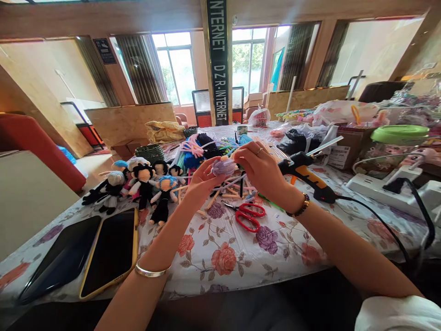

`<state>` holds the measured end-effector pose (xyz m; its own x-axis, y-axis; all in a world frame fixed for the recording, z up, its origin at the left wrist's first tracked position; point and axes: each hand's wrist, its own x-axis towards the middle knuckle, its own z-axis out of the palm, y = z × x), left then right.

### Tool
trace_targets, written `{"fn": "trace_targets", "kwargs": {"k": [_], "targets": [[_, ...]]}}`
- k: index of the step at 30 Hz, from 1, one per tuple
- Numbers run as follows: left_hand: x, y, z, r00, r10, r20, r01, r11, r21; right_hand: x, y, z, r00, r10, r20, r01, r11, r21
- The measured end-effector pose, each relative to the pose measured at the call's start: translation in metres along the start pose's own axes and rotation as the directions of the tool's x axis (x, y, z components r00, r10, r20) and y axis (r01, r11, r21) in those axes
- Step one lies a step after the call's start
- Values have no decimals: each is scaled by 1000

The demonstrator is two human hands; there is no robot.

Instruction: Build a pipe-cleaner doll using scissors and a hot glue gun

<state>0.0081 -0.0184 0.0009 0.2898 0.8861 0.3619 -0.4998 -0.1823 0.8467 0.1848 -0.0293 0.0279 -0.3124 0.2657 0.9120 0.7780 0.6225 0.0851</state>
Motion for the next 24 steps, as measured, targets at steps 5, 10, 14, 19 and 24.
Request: {"fn": "trace_targets", "kwargs": {"k": [5, 10, 14, 19, 24], "targets": [[3, -7, -3, 998, 56, 15, -56, 997, 61, 4, 2, -6, 997, -57, 42, 61, 994, -88], [4, -10, -4, 997, 83, 4, -83, 994, 72, 5, -2, -3, 995, -74, 61, 82, 986, -143], [5, -10, -3, 996, 90, 0, -90, 993, 70, 3, -3, -3, 987, -131, 91, 143, 978, -149], [5, -10, -2, 997, 73, -30, -72, 997, 30, 2, -2, -5, 987, -113, 113, 127, 983, -128], [5, -9, -2, 996, 84, -37, -83, 996, 23, 3, -3, -6, 989, -101, 112, 117, 982, -148]]}}
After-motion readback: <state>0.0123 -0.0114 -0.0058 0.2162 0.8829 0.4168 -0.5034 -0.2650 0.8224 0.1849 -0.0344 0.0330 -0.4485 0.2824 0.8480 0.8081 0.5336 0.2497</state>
